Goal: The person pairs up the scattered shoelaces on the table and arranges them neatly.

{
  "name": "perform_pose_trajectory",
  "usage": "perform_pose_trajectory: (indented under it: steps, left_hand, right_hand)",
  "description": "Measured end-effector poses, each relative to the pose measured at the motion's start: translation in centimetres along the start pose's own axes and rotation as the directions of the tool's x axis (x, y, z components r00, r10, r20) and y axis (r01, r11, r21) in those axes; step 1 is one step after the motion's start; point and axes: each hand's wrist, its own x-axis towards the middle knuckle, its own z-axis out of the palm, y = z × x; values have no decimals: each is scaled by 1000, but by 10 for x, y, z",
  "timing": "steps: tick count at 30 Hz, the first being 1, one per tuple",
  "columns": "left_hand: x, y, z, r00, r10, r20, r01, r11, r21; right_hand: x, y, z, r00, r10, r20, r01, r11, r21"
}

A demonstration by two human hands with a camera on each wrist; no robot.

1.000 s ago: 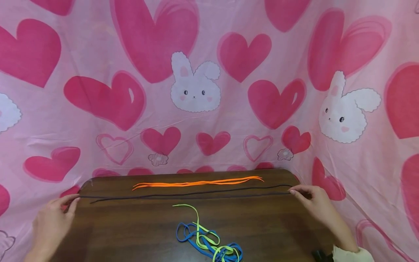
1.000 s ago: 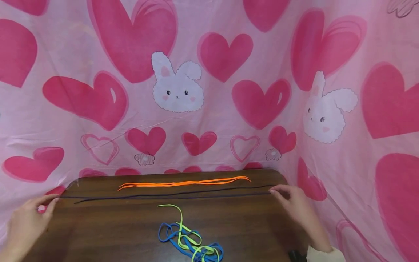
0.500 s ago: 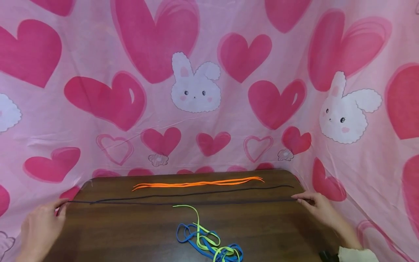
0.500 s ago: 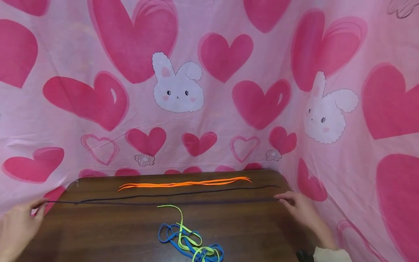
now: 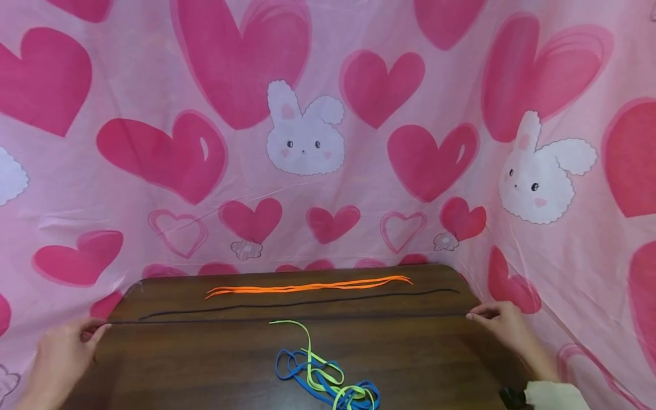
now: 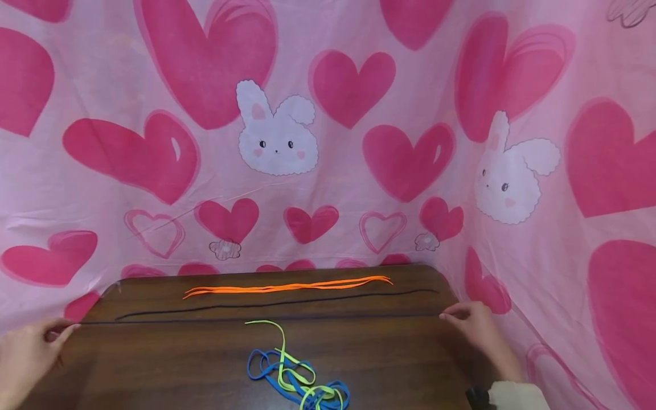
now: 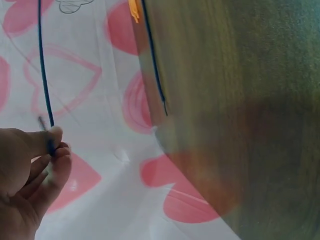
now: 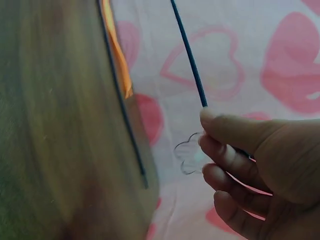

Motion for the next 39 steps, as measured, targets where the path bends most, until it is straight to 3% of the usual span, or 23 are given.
perform_pose_trajectory:
  steps: [4, 7, 12, 17, 27, 35, 39]
  left_hand:
    - [-3, -7, 9, 995, 87, -55, -86, 996, 12]
    - [-5, -10, 14, 992, 110, -66, -108, 994, 28]
    - [-7, -12, 16, 999, 31, 11, -31, 999, 38]
    - [-8, -15, 15, 997, -43, 70, 40, 999, 34]
    - [-8, -21, 20, 996, -1, 93, -2, 1000, 27]
    - [-2, -25, 22, 995, -63, 74, 60, 997, 46]
    - [0, -28, 28, 998, -41, 55, 39, 998, 45]
  right_hand:
    - [2, 15, 5, 999, -10, -32, 7, 998, -69]
    - [3, 24, 8, 1000, 2, -22, -4, 993, -119]
    - [3, 31, 9, 997, 77, -16, -79, 981, -176]
    - [2, 39, 12, 986, 162, -48, -168, 963, -210]
    - [13, 49, 26, 992, 98, -75, -115, 955, -273]
    - [32, 48, 33, 984, 178, -24, -176, 933, -313]
    - [42, 47, 35, 980, 198, -22, -196, 935, -296]
